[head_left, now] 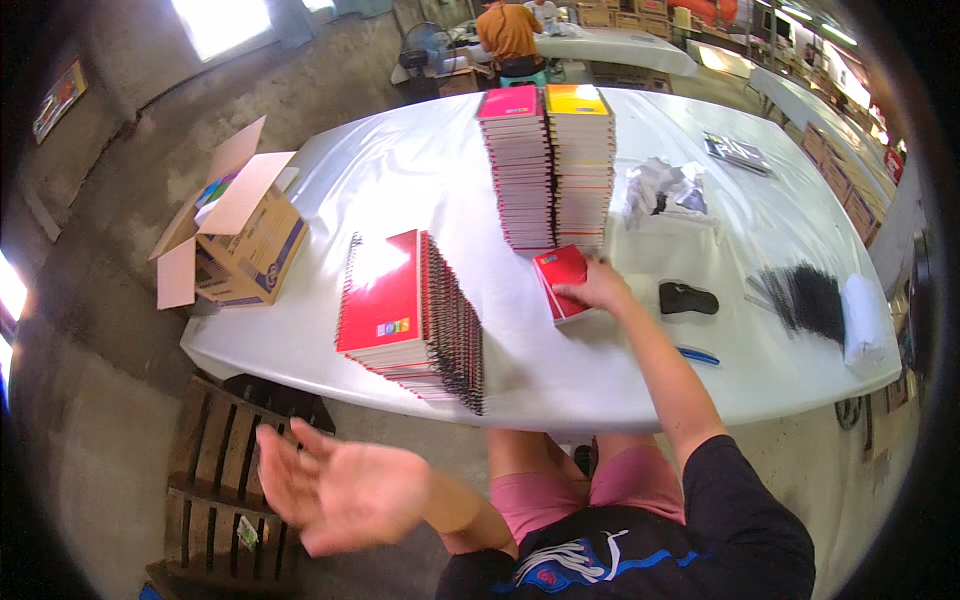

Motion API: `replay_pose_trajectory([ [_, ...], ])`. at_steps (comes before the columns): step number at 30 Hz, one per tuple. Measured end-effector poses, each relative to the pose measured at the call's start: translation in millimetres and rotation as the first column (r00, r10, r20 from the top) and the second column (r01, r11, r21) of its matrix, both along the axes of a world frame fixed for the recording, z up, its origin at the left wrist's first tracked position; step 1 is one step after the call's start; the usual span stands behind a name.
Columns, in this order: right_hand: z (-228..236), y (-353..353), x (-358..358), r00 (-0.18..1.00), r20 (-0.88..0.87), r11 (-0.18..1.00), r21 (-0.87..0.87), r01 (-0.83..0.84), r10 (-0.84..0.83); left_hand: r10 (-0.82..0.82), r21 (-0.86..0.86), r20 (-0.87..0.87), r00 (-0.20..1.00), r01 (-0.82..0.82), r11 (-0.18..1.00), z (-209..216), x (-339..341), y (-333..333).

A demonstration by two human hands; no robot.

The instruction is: The person finishes spiral notebooks by aligning a wire coil through the punched holes, trimming the excess wire using a pair of pliers, and tucking the end of the wire into the spiral.

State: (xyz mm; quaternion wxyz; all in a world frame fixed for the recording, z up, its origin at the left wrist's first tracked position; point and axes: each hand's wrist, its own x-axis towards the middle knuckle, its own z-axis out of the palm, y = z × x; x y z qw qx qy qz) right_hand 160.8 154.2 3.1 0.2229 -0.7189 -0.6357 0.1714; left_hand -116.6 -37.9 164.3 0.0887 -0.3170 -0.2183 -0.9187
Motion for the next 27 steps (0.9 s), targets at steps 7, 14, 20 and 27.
replay_pose_trajectory([
  [7, 12, -25, 41, 0.961, -0.224, 0.985, -0.089, 0.145, -0.162, -0.286, -0.136, -0.586, 0.758, 0.256, 0.957, -46, 82, -11],
  [14, -8, -18, 21, 0.942, -0.327, 0.962, 0.223, 0.156, -0.077, -0.69, -0.834, -0.339, 0.639, 0.135, 0.535, -103, 133, 49],
  [20, 30, -40, 18, 0.932, -0.36, 0.911, 0.374, 0.173, -0.029, -0.561, -0.8, -0.541, 0.627, -0.18, 0.572, -135, 128, 71],
  [27, 35, -158, 29, 0.94, -0.182, 0.934, 0.267, -0.237, 0.29, -0.456, -0.513, -0.854, 0.25, -0.549, 0.66, -122, 165, 27],
])
